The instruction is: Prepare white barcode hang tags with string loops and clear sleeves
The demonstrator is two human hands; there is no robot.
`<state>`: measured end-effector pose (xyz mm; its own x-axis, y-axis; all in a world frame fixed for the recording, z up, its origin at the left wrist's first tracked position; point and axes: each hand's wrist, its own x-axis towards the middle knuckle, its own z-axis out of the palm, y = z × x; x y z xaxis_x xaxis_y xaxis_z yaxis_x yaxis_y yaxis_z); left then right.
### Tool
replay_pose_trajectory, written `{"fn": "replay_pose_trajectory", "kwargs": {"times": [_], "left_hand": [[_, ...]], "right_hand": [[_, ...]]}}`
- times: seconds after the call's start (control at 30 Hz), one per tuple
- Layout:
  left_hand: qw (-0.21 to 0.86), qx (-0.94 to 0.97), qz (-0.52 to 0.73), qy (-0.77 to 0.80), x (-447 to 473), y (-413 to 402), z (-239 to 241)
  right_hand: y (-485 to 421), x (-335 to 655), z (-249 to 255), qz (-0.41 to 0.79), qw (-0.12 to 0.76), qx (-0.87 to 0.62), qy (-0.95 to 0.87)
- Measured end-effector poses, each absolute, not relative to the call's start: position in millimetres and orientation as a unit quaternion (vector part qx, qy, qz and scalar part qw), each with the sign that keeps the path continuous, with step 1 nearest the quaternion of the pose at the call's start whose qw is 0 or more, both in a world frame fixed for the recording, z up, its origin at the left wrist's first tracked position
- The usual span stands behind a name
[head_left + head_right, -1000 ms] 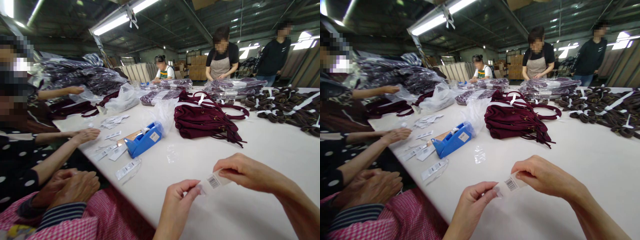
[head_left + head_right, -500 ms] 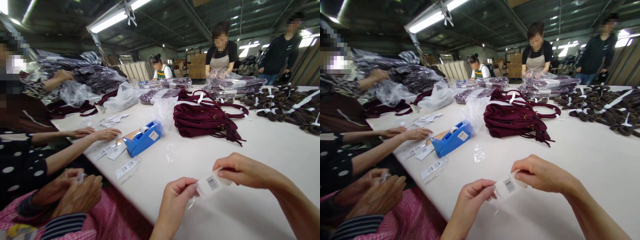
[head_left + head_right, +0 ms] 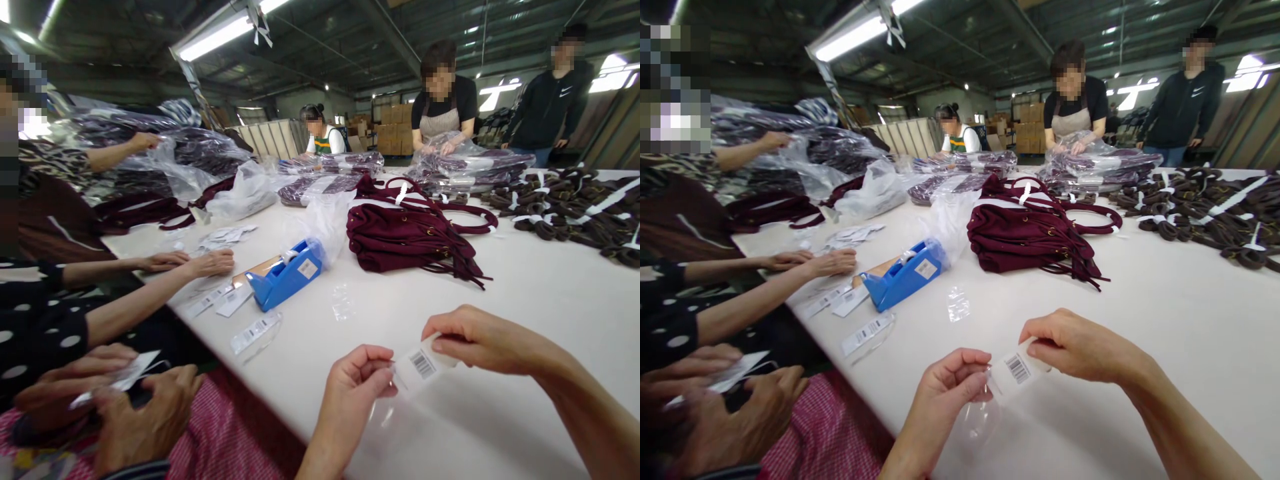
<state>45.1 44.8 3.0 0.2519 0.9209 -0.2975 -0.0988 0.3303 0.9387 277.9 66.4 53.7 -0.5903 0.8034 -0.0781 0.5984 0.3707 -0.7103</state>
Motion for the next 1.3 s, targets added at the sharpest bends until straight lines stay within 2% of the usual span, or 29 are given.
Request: {"fn": "replay_pose_trajectory", "kwargs": {"times": [0.6, 0.83, 0.97, 1.3], "left_hand": [[0.626, 0.465, 0.401, 0.48, 58.2, 49.0, 2.5], [0.72, 0.426, 0.343, 0.426, 34.7, 48.8, 0.0], [0.699, 0.462, 0.307, 0.451, 33.0, 49.3, -4.8], [0.615, 0.501, 0.318, 0.52, 47.6, 45.5, -6.7]], "right_hand": [[69.6, 273.0, 46.9, 0.332, 0.147, -0.421, -0.831], [72.7, 279.4, 48.1, 0.361, 0.147, -0.419, -0.82], [72.1, 278.4, 47.2, 0.352, 0.143, -0.416, -0.826], [75.9, 280.1, 42.9, 0.36, 0.141, -0.42, -0.821]]}}
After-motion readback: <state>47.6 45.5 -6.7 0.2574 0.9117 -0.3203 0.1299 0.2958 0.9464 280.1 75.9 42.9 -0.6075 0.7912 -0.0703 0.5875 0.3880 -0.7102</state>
